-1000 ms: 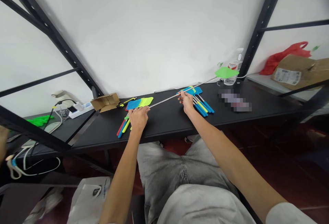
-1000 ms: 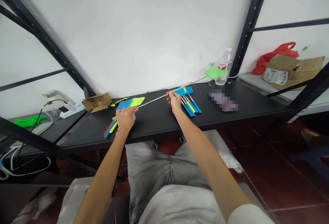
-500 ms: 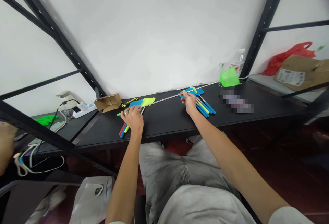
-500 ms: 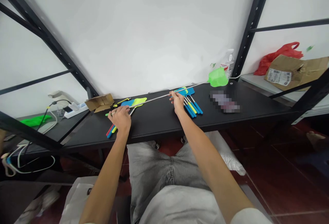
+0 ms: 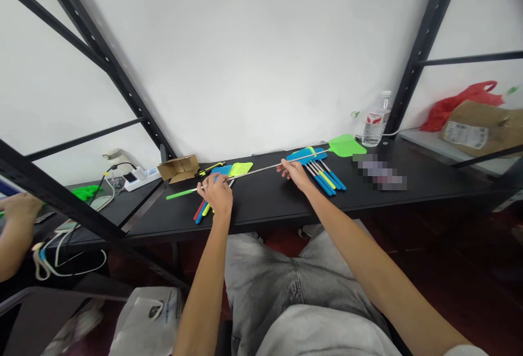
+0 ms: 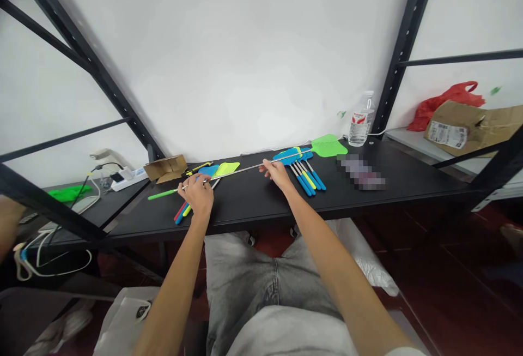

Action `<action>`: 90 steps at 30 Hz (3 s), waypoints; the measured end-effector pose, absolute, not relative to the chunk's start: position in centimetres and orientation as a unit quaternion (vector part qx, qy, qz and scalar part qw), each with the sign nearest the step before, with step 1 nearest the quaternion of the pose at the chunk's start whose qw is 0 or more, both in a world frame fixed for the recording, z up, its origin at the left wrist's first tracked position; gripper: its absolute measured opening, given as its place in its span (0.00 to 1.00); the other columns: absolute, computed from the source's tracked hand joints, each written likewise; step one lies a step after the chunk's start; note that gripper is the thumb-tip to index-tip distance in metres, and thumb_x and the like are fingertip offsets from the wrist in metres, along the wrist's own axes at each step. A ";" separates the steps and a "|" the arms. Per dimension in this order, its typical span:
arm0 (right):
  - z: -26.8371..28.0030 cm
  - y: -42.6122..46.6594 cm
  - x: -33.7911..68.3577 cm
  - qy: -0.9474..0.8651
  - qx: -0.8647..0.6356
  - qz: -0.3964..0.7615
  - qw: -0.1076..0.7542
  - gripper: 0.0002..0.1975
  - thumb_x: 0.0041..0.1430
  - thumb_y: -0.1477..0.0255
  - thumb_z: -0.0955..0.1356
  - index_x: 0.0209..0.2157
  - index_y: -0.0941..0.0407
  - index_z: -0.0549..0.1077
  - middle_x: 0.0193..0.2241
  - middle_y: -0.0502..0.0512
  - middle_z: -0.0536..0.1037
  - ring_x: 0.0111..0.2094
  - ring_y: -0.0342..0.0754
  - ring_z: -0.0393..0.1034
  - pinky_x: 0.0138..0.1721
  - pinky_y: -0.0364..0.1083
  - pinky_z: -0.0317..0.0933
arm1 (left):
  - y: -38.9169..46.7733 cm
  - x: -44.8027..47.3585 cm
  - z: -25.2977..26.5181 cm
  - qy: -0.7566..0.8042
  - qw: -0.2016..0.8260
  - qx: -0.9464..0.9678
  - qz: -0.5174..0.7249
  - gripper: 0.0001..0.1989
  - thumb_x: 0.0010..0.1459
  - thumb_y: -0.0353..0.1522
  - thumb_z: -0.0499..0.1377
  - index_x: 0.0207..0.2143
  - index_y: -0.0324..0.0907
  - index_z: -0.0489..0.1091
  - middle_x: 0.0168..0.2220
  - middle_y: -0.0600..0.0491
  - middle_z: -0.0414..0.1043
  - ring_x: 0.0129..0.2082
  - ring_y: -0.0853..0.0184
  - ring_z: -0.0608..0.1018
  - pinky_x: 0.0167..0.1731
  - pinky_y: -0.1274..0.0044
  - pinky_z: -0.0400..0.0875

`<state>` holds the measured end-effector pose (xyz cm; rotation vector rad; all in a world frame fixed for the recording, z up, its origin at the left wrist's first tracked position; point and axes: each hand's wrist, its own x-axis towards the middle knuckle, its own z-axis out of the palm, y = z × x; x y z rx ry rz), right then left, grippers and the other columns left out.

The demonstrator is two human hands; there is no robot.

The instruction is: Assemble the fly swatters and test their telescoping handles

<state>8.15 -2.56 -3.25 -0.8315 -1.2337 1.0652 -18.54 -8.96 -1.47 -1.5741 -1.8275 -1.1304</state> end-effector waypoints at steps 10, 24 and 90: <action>-3.2 -2.1 8.9 -0.390 -0.345 0.472 0.711 0.28 0.54 0.42 0.65 0.30 0.55 0.73 0.19 0.50 0.72 0.18 0.41 0.62 0.18 0.42 0.55 | -8.9 -18.5 -1.4 -0.675 0.225 -0.565 -0.417 0.16 0.61 0.26 0.49 0.36 0.47 0.76 0.45 0.49 0.76 0.52 0.56 0.70 0.63 0.57 0.42; -3.3 -2.2 8.7 -0.386 -0.315 0.518 0.696 0.25 0.48 0.47 0.72 0.32 0.56 0.76 0.20 0.48 0.71 0.18 0.38 0.61 0.18 0.39 0.55 | -9.0 -18.6 -1.4 -0.660 0.195 -0.612 -0.390 0.18 0.59 0.24 0.48 0.35 0.46 0.77 0.43 0.50 0.79 0.43 0.59 0.74 0.58 0.64 0.48; -2.1 -4.0 7.6 -0.409 -0.248 0.547 0.687 0.21 0.59 0.47 0.66 0.33 0.52 0.68 0.17 0.42 0.60 0.15 0.37 0.50 0.16 0.37 0.50 | -9.5 -17.3 -1.3 -0.620 0.159 -0.707 -0.301 0.25 0.64 0.53 0.49 0.44 0.51 0.79 0.43 0.51 0.81 0.41 0.61 0.79 0.33 0.74 0.58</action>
